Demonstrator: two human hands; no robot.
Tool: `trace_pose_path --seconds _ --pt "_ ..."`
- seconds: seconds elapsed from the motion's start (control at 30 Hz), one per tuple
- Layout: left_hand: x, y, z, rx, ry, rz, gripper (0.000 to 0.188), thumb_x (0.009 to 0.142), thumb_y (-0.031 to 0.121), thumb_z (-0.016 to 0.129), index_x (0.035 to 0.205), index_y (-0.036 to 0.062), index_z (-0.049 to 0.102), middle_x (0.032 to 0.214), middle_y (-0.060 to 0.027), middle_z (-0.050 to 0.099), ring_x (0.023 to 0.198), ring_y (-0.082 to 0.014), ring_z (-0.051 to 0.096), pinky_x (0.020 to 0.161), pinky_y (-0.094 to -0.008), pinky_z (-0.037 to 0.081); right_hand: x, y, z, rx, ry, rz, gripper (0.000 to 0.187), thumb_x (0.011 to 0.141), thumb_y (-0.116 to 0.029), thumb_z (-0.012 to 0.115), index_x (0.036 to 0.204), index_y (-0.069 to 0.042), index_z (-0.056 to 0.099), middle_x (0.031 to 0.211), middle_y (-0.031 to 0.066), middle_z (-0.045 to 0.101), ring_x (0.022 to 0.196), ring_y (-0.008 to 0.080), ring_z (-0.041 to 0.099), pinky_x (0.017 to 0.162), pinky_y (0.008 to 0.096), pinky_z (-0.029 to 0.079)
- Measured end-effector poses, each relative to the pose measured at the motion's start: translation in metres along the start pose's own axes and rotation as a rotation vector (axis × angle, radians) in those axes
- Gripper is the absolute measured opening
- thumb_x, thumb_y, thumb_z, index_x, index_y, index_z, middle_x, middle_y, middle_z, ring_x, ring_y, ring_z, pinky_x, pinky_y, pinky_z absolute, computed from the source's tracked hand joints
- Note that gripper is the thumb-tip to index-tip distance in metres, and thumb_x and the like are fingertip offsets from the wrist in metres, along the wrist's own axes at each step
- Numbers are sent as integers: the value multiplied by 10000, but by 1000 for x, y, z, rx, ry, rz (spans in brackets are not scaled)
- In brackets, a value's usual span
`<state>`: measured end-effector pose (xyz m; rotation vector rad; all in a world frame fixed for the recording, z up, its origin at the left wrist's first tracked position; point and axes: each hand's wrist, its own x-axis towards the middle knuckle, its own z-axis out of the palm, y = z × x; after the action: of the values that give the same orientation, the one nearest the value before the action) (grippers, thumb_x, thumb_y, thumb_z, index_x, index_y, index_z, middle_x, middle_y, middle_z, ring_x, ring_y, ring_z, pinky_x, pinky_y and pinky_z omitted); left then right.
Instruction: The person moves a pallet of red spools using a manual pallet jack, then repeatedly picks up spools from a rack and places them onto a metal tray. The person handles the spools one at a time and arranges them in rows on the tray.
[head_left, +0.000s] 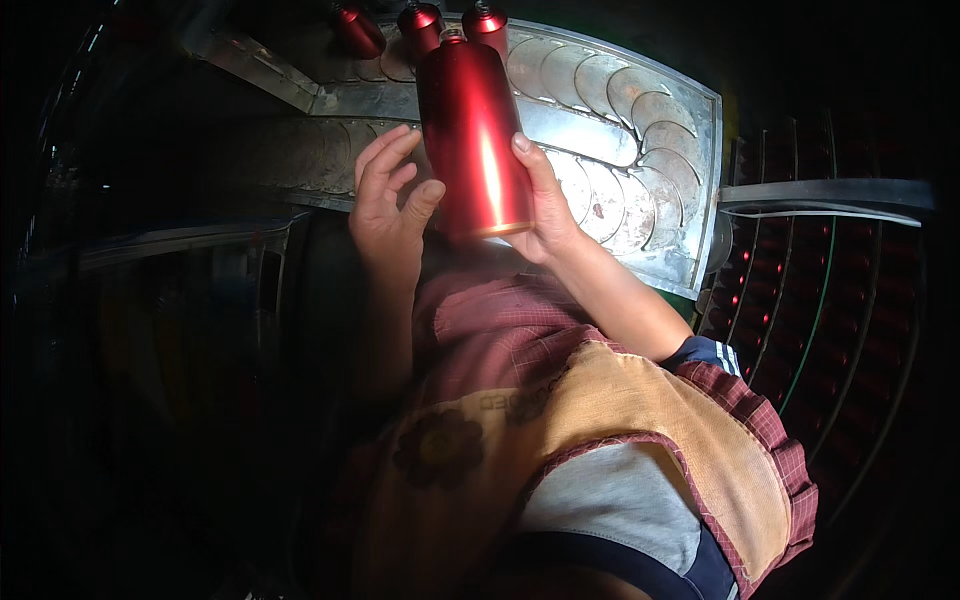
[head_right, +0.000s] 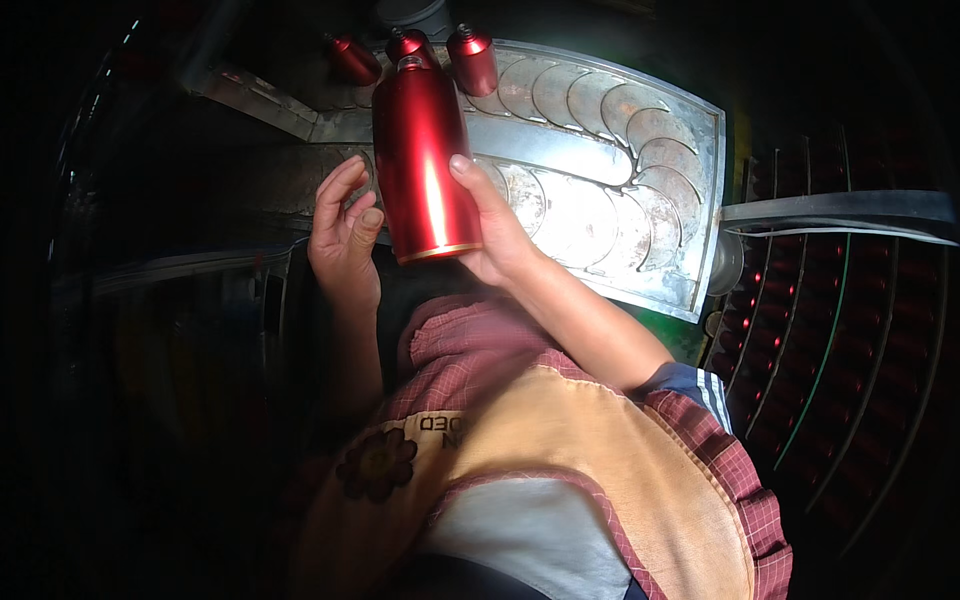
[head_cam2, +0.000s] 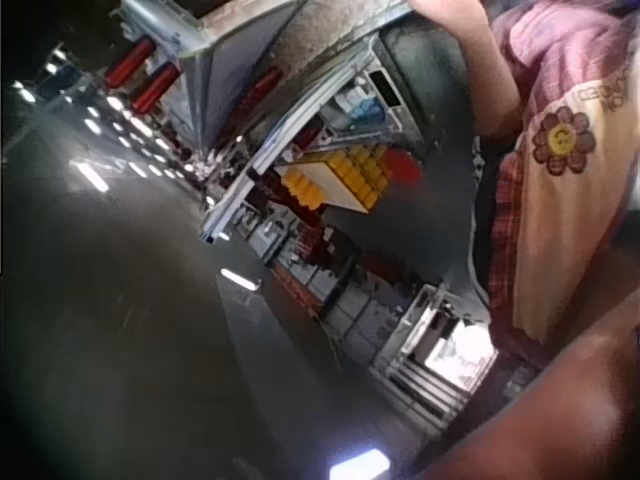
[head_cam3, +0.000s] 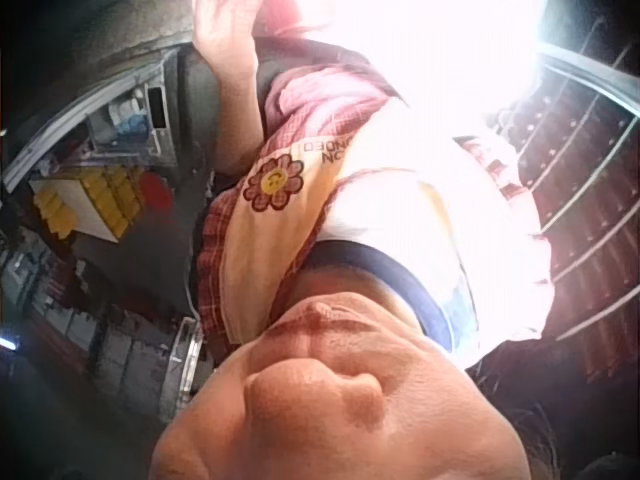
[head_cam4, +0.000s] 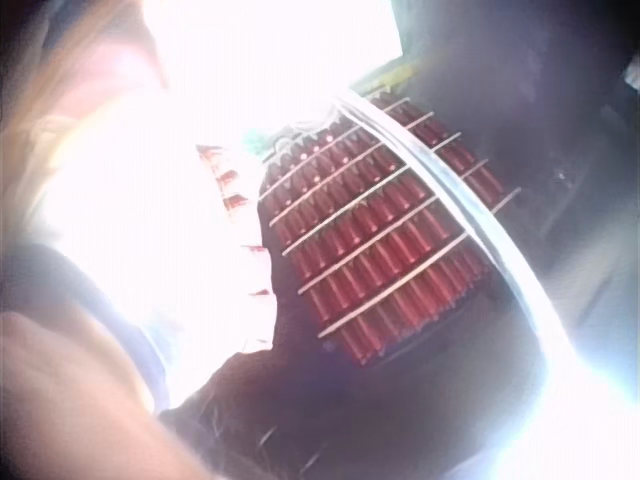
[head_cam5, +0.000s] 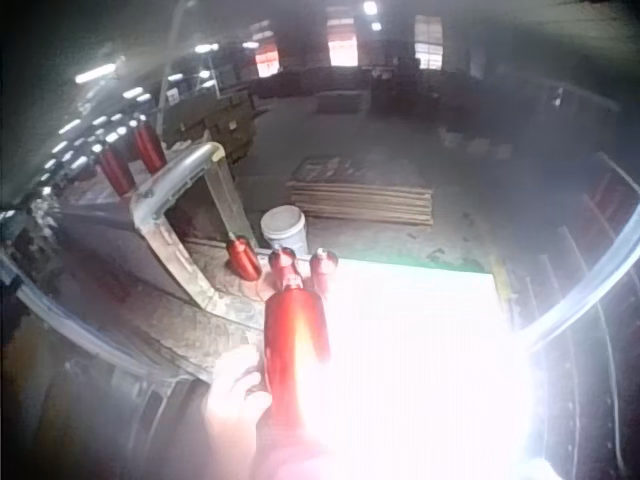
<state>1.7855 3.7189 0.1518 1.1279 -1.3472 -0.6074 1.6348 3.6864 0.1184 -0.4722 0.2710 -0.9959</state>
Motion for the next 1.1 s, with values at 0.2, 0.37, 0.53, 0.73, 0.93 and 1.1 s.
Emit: trace_pose_path --seconds 0.2,0.37,0.53,0.73,0.93,1.1 --pt "-97 49 -4 416 2 200 305 761 26 784 1044 0 671 1151 -111 596 1057 -203 582 929 -303 470 -46 21 19 166 92 57 622 921 -593 493 1233 -55 516 1116 106 613 1001 220 619 901 387 520" --pt "-108 65 -1 448 160 251 205 724 -55 774 897 8 685 1007 -90 644 931 -196 631 838 -293 515 -59 33 25 135 75 48 630 923 -598 483 1229 -47 512 1097 113 619 1003 225 623 895 389 523" --pt "-107 88 -4 580 149 227 183 664 -64 801 779 14 681 882 -67 638 848 -168 636 763 -265 521 -69 31 28 209 -50 -38 575 941 -532 514 1255 -53 478 1144 104 604 1030 196 616 921 362 504" --pt "-84 110 2 460 64 345 184 677 -55 802 796 9 677 852 -75 631 813 -166 627 710 -270 513 -71 11 42 221 6 -103 866 841 -680 508 1376 -6 413 1281 193 563 1139 328 593 940 456 529" --pt "-67 115 19 506 -242 299 205 731 -39 779 900 9 674 846 -75 628 797 -159 614 715 -264 510 -73 -17 28 514 -107 -90 792 819 -693 459 1278 -47 478 1143 174 609 974 354 650 826 477 559" --pt "-68 106 35 74 -84 197 126 852 70 716 926 15 629 940 -90 596 917 -240 649 786 -297 548 -78 -45 1 980 -175 55 740 820 -634 495 1334 -102 476 1243 95 581 1165 265 575 1069 610 358"
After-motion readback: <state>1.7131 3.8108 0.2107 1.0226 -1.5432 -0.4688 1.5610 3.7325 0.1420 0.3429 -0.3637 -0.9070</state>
